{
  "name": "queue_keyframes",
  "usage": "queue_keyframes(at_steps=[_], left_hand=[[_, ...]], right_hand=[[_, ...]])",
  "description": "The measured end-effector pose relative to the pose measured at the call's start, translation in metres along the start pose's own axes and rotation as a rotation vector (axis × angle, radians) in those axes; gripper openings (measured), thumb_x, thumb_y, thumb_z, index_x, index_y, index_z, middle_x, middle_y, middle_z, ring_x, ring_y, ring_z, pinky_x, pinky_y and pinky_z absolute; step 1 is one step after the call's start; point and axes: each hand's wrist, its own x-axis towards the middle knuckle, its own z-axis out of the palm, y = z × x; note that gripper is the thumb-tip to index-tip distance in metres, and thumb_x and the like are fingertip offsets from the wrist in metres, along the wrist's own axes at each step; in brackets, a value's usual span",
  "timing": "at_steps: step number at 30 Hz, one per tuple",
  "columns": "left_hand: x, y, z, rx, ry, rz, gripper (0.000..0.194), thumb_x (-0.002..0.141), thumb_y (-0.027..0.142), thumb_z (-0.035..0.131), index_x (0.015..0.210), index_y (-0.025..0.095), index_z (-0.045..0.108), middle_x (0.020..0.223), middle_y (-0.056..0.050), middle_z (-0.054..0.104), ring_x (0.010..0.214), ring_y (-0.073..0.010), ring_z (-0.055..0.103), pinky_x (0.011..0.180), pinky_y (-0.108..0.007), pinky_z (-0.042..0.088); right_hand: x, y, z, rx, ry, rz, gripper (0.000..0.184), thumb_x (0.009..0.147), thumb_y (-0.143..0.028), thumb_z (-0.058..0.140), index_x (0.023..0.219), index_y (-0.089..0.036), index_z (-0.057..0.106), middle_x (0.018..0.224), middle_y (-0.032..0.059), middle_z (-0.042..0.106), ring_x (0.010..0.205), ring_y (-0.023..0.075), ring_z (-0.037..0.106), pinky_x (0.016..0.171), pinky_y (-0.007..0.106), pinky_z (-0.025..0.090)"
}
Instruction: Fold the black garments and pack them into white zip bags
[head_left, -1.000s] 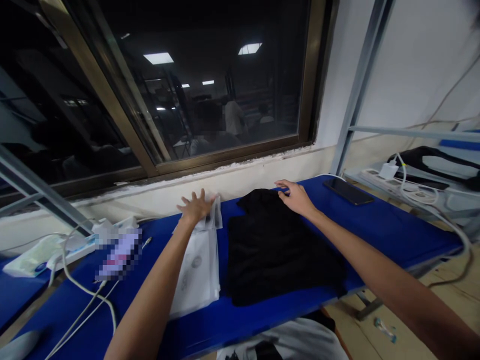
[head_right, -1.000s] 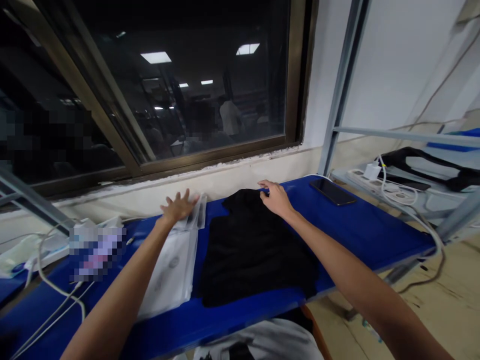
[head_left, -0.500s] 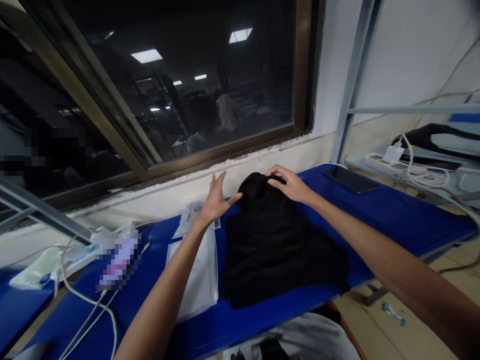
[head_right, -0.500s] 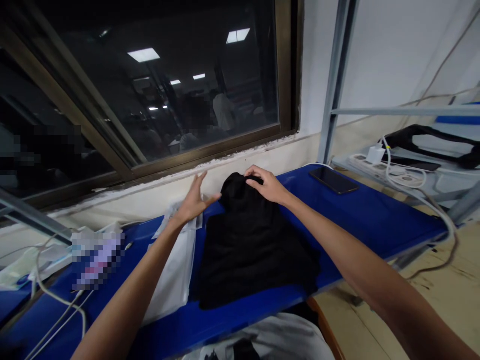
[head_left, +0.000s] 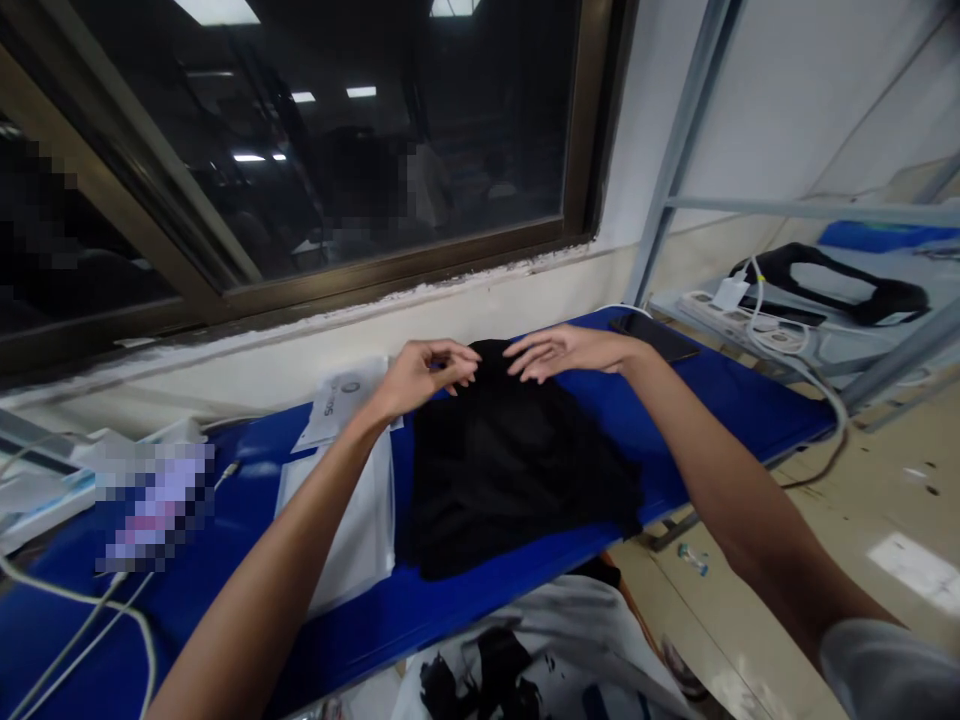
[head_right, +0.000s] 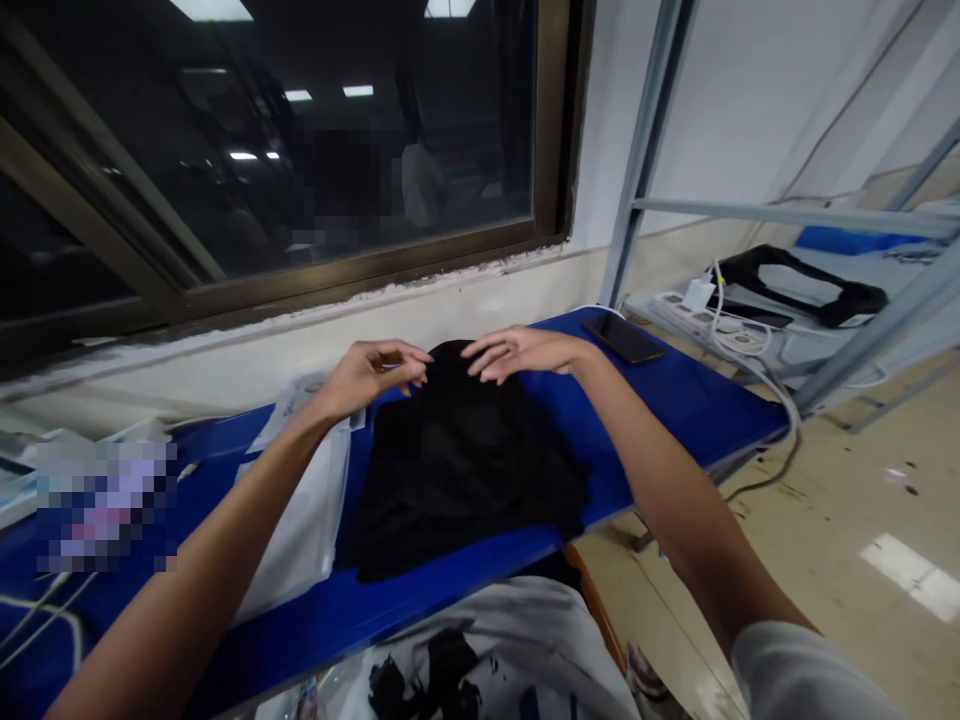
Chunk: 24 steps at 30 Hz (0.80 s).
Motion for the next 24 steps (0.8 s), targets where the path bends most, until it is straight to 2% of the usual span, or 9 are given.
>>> queue_keyframes(at_steps=[3, 6, 8, 10, 12, 14, 16, 20, 24], left_hand=[[0.002, -0.025, 0.013, 0.367, -0.188, 0.039, 0.028, 0.076, 0.039, 0.081, 0.096, 0.021, 0.076, 0.097, -0.008, 0.074, 0.095, -0.0258, 0.067, 0.082, -0.038, 0.053], [0.002, -0.036, 0.014, 0.497, -0.265, 0.078, 0.016, 0.079, 0.034, 0.076, 0.083, 0.020, 0.069, 0.090, -0.005, 0.071, 0.092, -0.0240, 0.065, 0.083, -0.037, 0.051], [0.002, -0.034, 0.007, 0.447, -0.208, 0.055, 0.014, 0.087, 0.033, 0.065, 0.087, 0.020, 0.065, 0.087, -0.003, 0.070, 0.083, -0.0208, 0.066, 0.077, -0.033, 0.051], [0.001, -0.030, -0.003, 0.446, -0.061, 0.037, 0.014, 0.090, 0.033, 0.061, 0.096, 0.021, 0.062, 0.089, -0.003, 0.071, 0.081, -0.0200, 0.068, 0.074, -0.031, 0.051], [-0.003, -0.026, -0.007, 0.568, 0.118, 0.056, 0.014, 0.090, 0.029, 0.062, 0.101, 0.021, 0.061, 0.092, -0.004, 0.072, 0.084, -0.0210, 0.069, 0.075, -0.031, 0.051], [-0.014, -0.025, -0.004, 0.735, 0.230, 0.113, 0.014, 0.091, 0.022, 0.061, 0.105, 0.021, 0.062, 0.096, -0.005, 0.073, 0.086, -0.0222, 0.070, 0.076, -0.031, 0.050], [-0.032, -0.023, 0.005, 0.877, 0.214, 0.218, 0.016, 0.094, 0.018, 0.057, 0.109, 0.019, 0.062, 0.100, -0.007, 0.073, 0.088, -0.0224, 0.070, 0.075, -0.032, 0.051], [-0.074, -0.019, 0.021, 1.086, 0.002, 0.455, 0.021, 0.100, 0.012, 0.048, 0.107, 0.018, 0.067, 0.101, -0.007, 0.072, 0.088, -0.0200, 0.069, 0.071, -0.030, 0.052], [-0.099, -0.016, 0.021, 1.136, -0.075, 0.447, 0.024, 0.100, 0.010, 0.048, 0.103, 0.018, 0.071, 0.103, -0.007, 0.072, 0.094, -0.0198, 0.067, 0.075, -0.031, 0.055]], right_hand=[[0.008, 0.019, 0.002, -0.374, -0.053, 0.088, 0.042, 0.065, -0.028, 0.088, 0.104, -0.020, 0.078, 0.089, 0.0054, 0.078, 0.081, 0.0183, 0.072, 0.068, 0.024, 0.054], [0.011, 0.023, 0.003, -0.588, 0.020, 0.034, 0.017, 0.065, -0.021, 0.085, 0.080, -0.021, 0.078, 0.077, 0.0016, 0.075, 0.075, 0.0176, 0.068, 0.065, 0.025, 0.050], [0.012, 0.019, 0.003, -0.597, 0.138, -0.041, 0.013, 0.074, -0.023, 0.079, 0.086, -0.022, 0.075, 0.087, 0.0021, 0.076, 0.082, 0.0188, 0.069, 0.072, 0.027, 0.050], [0.013, 0.013, 0.004, -0.578, 0.278, -0.089, 0.017, 0.083, -0.027, 0.072, 0.099, -0.021, 0.071, 0.095, 0.0028, 0.076, 0.087, 0.0193, 0.069, 0.078, 0.029, 0.049], [0.015, 0.012, 0.007, -0.560, 0.391, -0.125, 0.021, 0.087, -0.027, 0.068, 0.107, -0.021, 0.067, 0.099, 0.0036, 0.076, 0.090, 0.0198, 0.070, 0.082, 0.031, 0.049], [0.014, 0.014, 0.012, -0.583, 0.443, -0.182, 0.021, 0.087, -0.023, 0.067, 0.108, -0.021, 0.066, 0.103, 0.0045, 0.075, 0.096, 0.0206, 0.070, 0.087, 0.032, 0.049], [0.007, 0.020, 0.018, -0.700, 0.470, -0.264, 0.019, 0.088, -0.017, 0.064, 0.106, -0.021, 0.068, 0.108, 0.0060, 0.073, 0.102, 0.0216, 0.069, 0.091, 0.033, 0.049], [-0.028, 0.032, 0.032, -1.096, 0.395, -0.459, 0.019, 0.093, -0.012, 0.057, 0.104, -0.018, 0.071, 0.103, 0.0091, 0.074, 0.098, 0.0239, 0.066, 0.089, 0.039, 0.048], [-0.057, 0.045, 0.044, -1.280, 0.234, -0.565, 0.023, 0.098, -0.012, 0.054, 0.110, -0.018, 0.073, 0.110, 0.0092, 0.075, 0.103, 0.0230, 0.066, 0.092, 0.042, 0.048]])
